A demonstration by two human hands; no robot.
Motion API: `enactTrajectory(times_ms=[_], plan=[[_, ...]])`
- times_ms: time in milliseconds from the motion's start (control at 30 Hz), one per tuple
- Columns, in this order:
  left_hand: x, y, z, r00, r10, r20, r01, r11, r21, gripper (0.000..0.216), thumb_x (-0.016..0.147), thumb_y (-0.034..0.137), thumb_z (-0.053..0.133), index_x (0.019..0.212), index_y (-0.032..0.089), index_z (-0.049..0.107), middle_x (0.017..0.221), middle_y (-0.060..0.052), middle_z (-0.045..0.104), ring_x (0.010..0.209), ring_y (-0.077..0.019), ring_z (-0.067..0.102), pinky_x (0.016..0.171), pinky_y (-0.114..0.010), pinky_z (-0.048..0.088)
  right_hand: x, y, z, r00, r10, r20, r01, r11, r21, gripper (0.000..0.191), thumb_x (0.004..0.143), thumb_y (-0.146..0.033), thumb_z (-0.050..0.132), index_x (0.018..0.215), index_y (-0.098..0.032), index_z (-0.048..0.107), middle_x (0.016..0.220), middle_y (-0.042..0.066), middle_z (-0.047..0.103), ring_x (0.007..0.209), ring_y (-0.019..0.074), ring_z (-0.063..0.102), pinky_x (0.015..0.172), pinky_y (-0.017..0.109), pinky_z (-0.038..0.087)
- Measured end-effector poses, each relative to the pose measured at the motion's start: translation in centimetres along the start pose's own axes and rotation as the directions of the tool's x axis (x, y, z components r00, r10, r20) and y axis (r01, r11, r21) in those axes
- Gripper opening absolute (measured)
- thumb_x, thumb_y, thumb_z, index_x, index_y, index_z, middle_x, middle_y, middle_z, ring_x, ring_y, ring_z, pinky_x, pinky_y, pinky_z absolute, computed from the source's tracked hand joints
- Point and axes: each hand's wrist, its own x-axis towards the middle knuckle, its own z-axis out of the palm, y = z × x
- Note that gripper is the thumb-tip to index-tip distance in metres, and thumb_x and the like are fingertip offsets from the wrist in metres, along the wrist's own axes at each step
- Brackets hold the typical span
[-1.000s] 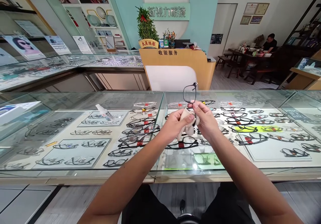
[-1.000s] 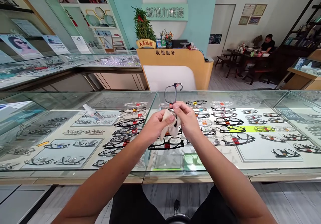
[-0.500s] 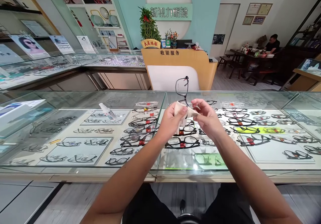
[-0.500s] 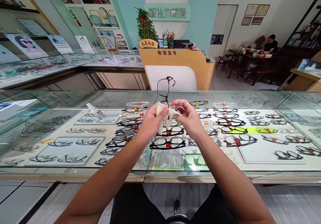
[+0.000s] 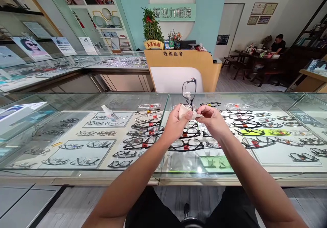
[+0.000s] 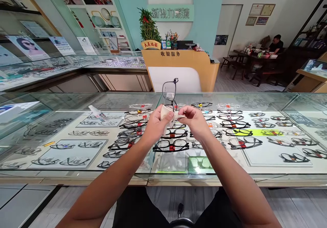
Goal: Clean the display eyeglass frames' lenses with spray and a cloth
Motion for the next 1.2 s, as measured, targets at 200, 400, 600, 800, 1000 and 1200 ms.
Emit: enactTrajectory(times_ms=[200, 400, 600, 800, 1000, 1200], plan=[[0.0, -0.8, 0.8, 0.999, -0.017, -0.045, 0.013, 0.996, -0.083, 0.053, 0.087, 0.066, 0.081, 0.093, 0.019, 0.056, 0.078, 0.003, 0.059, 0.067, -0.0103, 0.050, 0.062, -0.023, 0.039, -0.1, 0.7, 0.4, 0.998, 0.064, 0.022, -0.065, 0.998, 0.012, 0.023, 0.059, -0.013, 0.087, 0.071, -0.022, 0.070, 0.076, -0.004, 0.064, 0.074, 0.0141, 0.055, 0.075, 0.031, 0.041], [0.2, -0.7, 0.7, 0.999, -0.020, -0.040, 0.017, 0.997, -0.081, 0.055, 0.090, 0.071, 0.074, 0.086, 0.019, 0.056, 0.068, 0.005, 0.050, 0.058, -0.0083, 0.041, 0.055, -0.022, 0.032, 0.0, 1.1, 0.7, 0.998, 0.060, -0.023, -0.059, 0.997, 0.050, 0.019, 0.055, -0.009, 0.077, 0.064, -0.021, 0.065, 0.067, -0.006, 0.053, 0.068, 0.0121, 0.045, 0.071, 0.029, 0.035], [0.7, -0.5, -0.4, 0.981, -0.105, 0.163, 0.122, 0.988, -0.098, 0.056, 0.086, 0.069, 0.079, 0.099, 0.017, 0.065, 0.084, 0.000, 0.062, 0.070, -0.0115, 0.051, 0.064, -0.023, 0.042, 0.5, 0.3, -0.1, 0.995, 0.036, -0.091, -0.029, 0.997, 0.076, 0.024, 0.050, -0.006, 0.067, 0.062, -0.022, 0.054, 0.068, -0.006, 0.046, 0.070, 0.0133, 0.040, 0.069, 0.029, 0.027], [0.6, -1.3, -0.2, 0.977, -0.086, 0.198, 0.093, 0.995, -0.031, 0.056, 0.082, 0.064, 0.085, 0.104, 0.017, 0.063, 0.090, -0.001, 0.063, 0.078, -0.0142, 0.054, 0.071, -0.025, 0.043, 0.3, 0.4, 0.0, 0.995, 0.074, -0.072, -0.069, 0.995, 0.070, 0.026, 0.049, -0.005, 0.065, 0.062, -0.021, 0.050, 0.067, -0.006, 0.039, 0.067, 0.0125, 0.033, 0.067, 0.029, 0.020], [0.4, -0.7, -0.1, 0.993, -0.052, 0.108, 0.054, 0.998, -0.014, 0.053, 0.085, 0.063, 0.083, 0.103, 0.018, 0.062, 0.089, 0.000, 0.061, 0.077, -0.0134, 0.051, 0.071, -0.025, 0.041, 0.1, 0.3, 0.2, 0.997, 0.053, -0.052, -0.051, 0.997, 0.050, 0.025, 0.054, -0.005, 0.067, 0.069, -0.022, 0.056, 0.071, -0.006, 0.043, 0.069, 0.0134, 0.034, 0.066, 0.030, 0.023], [0.1, -0.1, 0.1, 0.994, -0.051, 0.100, 0.055, 0.998, -0.031, 0.053, 0.088, 0.066, 0.079, 0.094, 0.019, 0.056, 0.080, 0.003, 0.055, 0.072, -0.0116, 0.046, 0.068, -0.024, 0.038, 0.0, -0.3, 0.6, 0.994, -0.029, -0.103, 0.043, 0.989, 0.142, 0.013, 0.072, -0.023, 0.081, 0.085, -0.025, 0.079, 0.091, 0.001, 0.064, 0.088, 0.0177, 0.054, 0.084, 0.032, 0.044]])
